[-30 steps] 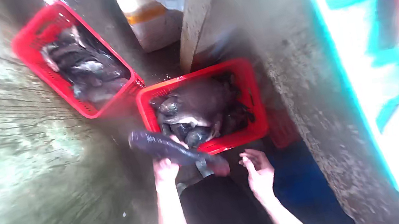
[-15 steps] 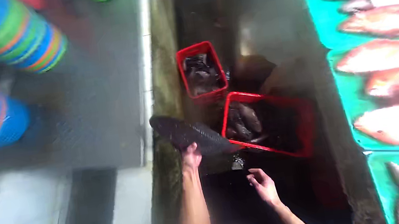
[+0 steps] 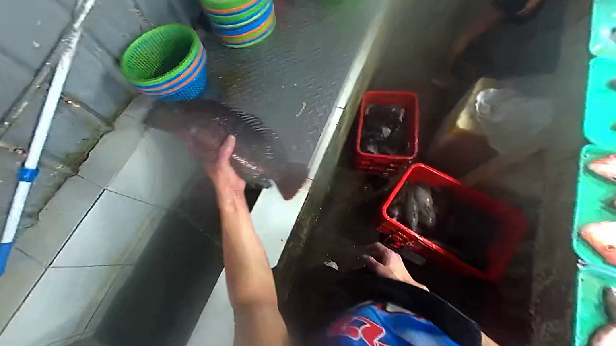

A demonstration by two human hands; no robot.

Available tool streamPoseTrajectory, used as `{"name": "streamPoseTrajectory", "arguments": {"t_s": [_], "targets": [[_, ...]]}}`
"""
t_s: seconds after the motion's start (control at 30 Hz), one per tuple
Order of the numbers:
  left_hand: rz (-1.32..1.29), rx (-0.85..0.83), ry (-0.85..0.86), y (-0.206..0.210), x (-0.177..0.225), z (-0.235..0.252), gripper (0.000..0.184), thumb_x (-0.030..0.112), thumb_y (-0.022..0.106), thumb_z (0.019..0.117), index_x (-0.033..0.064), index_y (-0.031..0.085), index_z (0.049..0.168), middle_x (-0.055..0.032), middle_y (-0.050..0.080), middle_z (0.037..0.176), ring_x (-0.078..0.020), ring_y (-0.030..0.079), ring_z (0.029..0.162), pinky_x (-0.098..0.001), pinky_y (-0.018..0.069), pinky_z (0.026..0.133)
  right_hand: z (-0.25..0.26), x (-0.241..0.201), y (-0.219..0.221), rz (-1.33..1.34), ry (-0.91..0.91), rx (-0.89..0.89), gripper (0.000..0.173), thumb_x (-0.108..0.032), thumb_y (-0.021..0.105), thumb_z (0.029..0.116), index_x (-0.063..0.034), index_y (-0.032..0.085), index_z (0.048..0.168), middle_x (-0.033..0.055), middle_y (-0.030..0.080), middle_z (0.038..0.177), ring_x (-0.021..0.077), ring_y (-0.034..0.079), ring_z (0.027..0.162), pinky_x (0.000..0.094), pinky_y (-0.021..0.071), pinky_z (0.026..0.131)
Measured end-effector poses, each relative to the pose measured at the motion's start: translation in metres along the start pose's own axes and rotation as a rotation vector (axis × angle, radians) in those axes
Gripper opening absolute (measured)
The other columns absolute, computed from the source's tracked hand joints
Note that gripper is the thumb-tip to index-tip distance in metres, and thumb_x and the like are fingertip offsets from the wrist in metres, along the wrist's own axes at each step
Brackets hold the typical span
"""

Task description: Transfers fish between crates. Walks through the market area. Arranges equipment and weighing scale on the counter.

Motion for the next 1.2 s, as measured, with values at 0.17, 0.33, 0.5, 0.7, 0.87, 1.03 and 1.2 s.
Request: {"name": "streamPoseTrajectory", "arguments": {"t_s": [0.17, 0.33, 0.5, 0.7, 0.87, 1.03, 1.2], "targets": [[-0.225, -0.421, 0.117, -0.106, -0.005, -0.014, 0.028, 0.024, 0.058, 0.1026, 0.0109, 0.060, 0.127, -0.0049, 0.069, 0.116, -0.0187, 0.066, 0.106, -0.0445, 0.0559, 0.096, -0.046, -0.090, -0.008, -0.454, -0.319, -0.287, 0.051, -0.036, 0.061, 0.1014, -0.0094, 0.056, 0.144, 0.0201, 0.065, 0.136, 0.0397, 0.061, 0.127, 0.0623, 0.0427, 0.110], [0.003, -0.283, 0.040, -0.169, -0.010, -0.022, 0.036, 0.031, 0.031, 0.1099, 0.0085, 0.052, 0.129, -0.0037, 0.066, 0.116, -0.0137, 0.064, 0.109, -0.0363, 0.0544, 0.098, -0.043, -0.073, -0.005, -0.491, -0.360, -0.212, 0.040, -0.037, 0.058, 0.1031, -0.0131, 0.062, 0.135, 0.0146, 0.070, 0.124, 0.0338, 0.065, 0.118, 0.0577, 0.0491, 0.101], [-0.067, -0.259, 0.018, -0.187, -0.028, -0.029, 0.033, 0.026, 0.031, 0.1079, 0.0038, 0.056, 0.109, -0.0068, 0.067, 0.093, -0.0149, 0.067, 0.087, -0.0294, 0.0585, 0.078, -0.046, -0.059, -0.003, -0.488, -0.266, -0.256, 0.039, -0.038, 0.061, 0.1017, -0.0117, 0.063, 0.131, 0.0152, 0.072, 0.113, 0.0346, 0.070, 0.105, 0.0584, 0.0544, 0.092], [-0.003, -0.049, -0.015, -0.182, -0.043, -0.039, 0.061, 0.042, 0.011, 0.1083, -0.0003, 0.048, 0.133, -0.0164, 0.064, 0.120, -0.0243, 0.065, 0.112, -0.0460, 0.0550, 0.098, -0.049, -0.063, -0.004, -0.483, -0.208, -0.222, 0.038, -0.039, 0.061, 0.1008, -0.0135, 0.063, 0.129, 0.0129, 0.072, 0.112, 0.0333, 0.070, 0.105, 0.0594, 0.0541, 0.093], [-0.199, -0.125, -0.116, -0.206, -0.074, -0.021, 0.053, 0.043, 0.027, 0.1092, 0.0077, 0.036, 0.148, -0.0161, 0.051, 0.145, -0.0296, 0.052, 0.134, -0.0574, 0.0453, 0.110, -0.058, -0.061, 0.010, -0.449, -0.172, -0.202, 0.038, -0.040, 0.064, 0.0990, -0.0131, 0.064, 0.127, 0.0127, 0.072, 0.111, 0.0335, 0.070, 0.103, 0.0599, 0.0550, 0.091], [-0.203, -0.061, -0.310, -0.219, -0.105, -0.003, 0.053, 0.047, 0.023, 0.1099, 0.0120, 0.040, 0.146, -0.0108, 0.058, 0.138, -0.0236, 0.059, 0.126, -0.0508, 0.0513, 0.105, -0.080, -0.047, 0.030, -0.395, -0.122, -0.240, 0.043, -0.041, 0.063, 0.0995, -0.0123, 0.062, 0.131, 0.0147, 0.072, 0.112, 0.0350, 0.070, 0.104, 0.0599, 0.0552, 0.090], [0.268, -0.075, -0.357, -0.183, -0.079, -0.010, 0.051, 0.039, 0.027, 0.1134, 0.0097, 0.028, 0.156, -0.0127, 0.048, 0.154, -0.0246, 0.061, 0.127, -0.0406, 0.0541, 0.102, -0.117, -0.029, 0.043, -0.363, -0.097, -0.174, 0.043, -0.041, 0.063, 0.0996, -0.0123, 0.062, 0.131, 0.0157, 0.072, 0.111, 0.0363, 0.070, 0.105, 0.0613, 0.0546, 0.090]]}}
Point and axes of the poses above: each hand's wrist, its own z-axis towards the middle knuckle, its own y-axis out of the palm, x = y × z, the point moved 2 cm from there along z, towards the middle knuckle
